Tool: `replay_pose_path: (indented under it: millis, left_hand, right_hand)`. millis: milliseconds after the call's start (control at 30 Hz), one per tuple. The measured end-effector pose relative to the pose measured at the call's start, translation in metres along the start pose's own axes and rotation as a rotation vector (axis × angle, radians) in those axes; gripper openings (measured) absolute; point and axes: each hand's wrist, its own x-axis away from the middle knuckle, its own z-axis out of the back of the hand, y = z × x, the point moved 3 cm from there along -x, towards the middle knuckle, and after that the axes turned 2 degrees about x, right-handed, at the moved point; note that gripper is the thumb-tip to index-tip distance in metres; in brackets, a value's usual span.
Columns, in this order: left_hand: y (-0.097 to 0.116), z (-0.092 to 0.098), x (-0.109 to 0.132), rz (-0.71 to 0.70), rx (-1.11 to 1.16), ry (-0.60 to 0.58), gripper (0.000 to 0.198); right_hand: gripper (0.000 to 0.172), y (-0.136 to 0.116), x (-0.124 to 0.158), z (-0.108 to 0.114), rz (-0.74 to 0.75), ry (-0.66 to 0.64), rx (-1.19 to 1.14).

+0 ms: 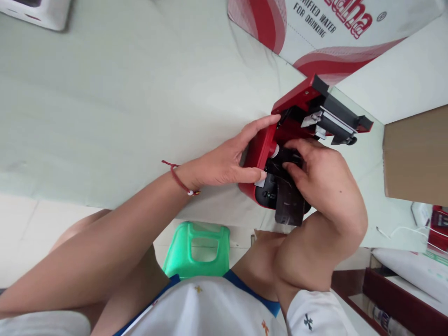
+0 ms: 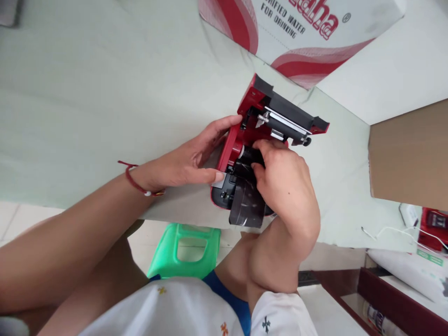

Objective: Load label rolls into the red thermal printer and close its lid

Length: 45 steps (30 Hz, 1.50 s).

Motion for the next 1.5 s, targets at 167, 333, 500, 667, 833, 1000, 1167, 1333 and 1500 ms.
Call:
replay_pose_path:
  millis: [167,333,500,667,833,1000,1167,1333,1500]
  left_hand:
    - [0.001,0.001,-0.002,-0.01,0.049,-0.019,0.099]
    - [-0.002,0.001,-0.002,-0.042,0.067,-0.032,0.099]
    - [-0.008,0.003,-0.002,-0.046,0.037,-0.027,0.1]
    - [-0.01,0.004,-0.002,-0.066,0.079,-0.001,0.106]
    - [-0.007,0.002,-0.003,-0.05,0.087,0.013,0.103]
    - [-0.011,0.003,-0.005,-0.065,0.11,0.024,0.103]
    - [-0.013,0.005,-0.005,-0.054,0.067,0.017,0.104]
    - [-0.009,0.002,-0.003,-0.06,0.055,-0.006,0.099]
    - [-0.005,0.0,-0.002,-0.05,0.057,-0.011,0.095]
  right_hand:
    - [0.032,0.021,0.037,0.019,0.106,0.112,-0.266]
    - [0.033,0.077,0.083,0.031,-0.011,0.224,-0.387]
    - [0.037,0.135,0.076,-0.001,-0.243,0.014,-0.31]
    - [0.039,0.163,0.043,-0.037,-0.495,-0.106,-0.168]
    - [0.052,0.158,0.04,-0.035,-0.533,0.022,-0.253]
    - [0.041,0.146,0.045,-0.025,-0.516,0.221,-0.386]
    - [0.042,0.134,0.018,-0.048,-0.36,0.008,-0.131]
    - [0.042,0.119,0.021,-0.037,-0.183,-0.095,-0.264]
    - [0.029,0.114,0.077,0.008,0.347,-0.11,-0.513]
